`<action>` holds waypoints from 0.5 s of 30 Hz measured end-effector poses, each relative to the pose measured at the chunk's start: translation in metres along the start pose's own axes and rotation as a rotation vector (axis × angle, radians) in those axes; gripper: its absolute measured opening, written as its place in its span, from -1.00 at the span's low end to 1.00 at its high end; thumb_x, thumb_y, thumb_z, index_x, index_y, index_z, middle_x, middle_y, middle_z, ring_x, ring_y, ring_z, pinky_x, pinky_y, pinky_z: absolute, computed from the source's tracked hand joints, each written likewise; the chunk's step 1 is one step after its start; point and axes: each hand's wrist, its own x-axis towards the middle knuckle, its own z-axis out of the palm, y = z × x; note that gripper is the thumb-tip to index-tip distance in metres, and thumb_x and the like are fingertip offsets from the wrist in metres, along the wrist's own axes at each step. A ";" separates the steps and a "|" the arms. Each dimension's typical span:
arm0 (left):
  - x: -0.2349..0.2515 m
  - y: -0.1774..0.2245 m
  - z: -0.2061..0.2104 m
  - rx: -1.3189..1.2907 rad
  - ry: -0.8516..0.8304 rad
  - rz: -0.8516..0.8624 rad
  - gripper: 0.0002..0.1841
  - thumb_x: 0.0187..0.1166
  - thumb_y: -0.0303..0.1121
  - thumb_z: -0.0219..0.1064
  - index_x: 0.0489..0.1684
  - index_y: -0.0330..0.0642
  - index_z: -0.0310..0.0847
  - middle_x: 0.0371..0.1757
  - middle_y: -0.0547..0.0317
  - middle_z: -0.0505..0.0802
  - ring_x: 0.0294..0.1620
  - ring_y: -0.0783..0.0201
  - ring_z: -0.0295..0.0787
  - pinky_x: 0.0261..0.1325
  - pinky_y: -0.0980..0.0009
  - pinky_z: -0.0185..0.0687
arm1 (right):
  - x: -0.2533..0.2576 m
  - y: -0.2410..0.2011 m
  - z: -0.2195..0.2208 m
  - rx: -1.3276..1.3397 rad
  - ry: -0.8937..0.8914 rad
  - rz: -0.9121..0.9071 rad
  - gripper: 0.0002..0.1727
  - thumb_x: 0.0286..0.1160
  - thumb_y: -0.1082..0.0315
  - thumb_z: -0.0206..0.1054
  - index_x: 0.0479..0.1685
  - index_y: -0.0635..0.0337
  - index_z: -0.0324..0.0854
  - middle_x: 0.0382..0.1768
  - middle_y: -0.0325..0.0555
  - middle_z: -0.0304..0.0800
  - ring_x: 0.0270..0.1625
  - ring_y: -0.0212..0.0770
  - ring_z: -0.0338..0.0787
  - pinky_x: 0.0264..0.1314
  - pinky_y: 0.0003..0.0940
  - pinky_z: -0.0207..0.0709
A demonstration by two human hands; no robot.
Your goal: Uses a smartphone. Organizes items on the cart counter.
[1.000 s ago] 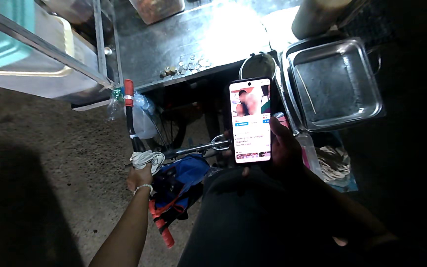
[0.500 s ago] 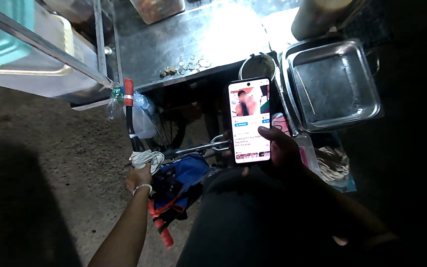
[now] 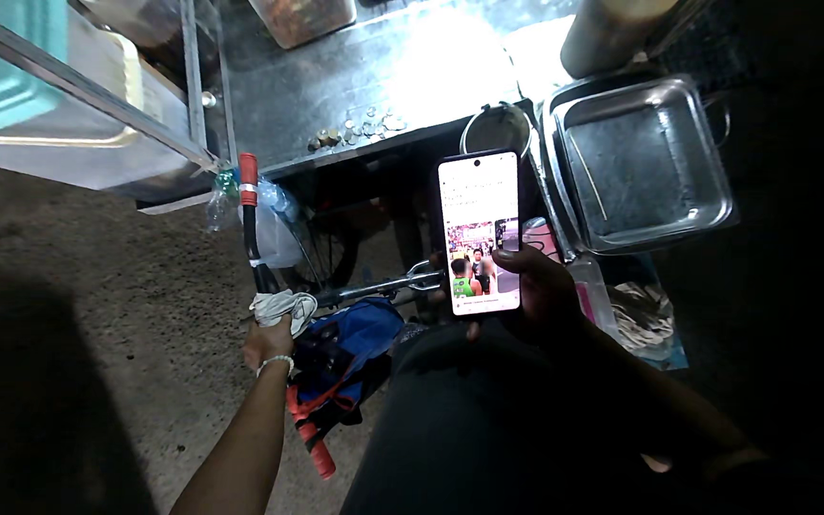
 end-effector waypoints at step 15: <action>0.001 0.001 0.001 -0.009 0.001 -0.004 -0.23 0.48 0.13 0.42 0.62 -0.19 0.48 0.46 -0.30 0.70 0.54 -0.23 0.58 0.50 -0.26 0.44 | 0.001 0.000 0.000 0.012 -0.020 0.012 -0.59 0.69 0.19 0.06 0.43 0.12 0.41 0.26 0.33 0.76 -0.06 0.22 0.95 -0.50 -0.08 0.85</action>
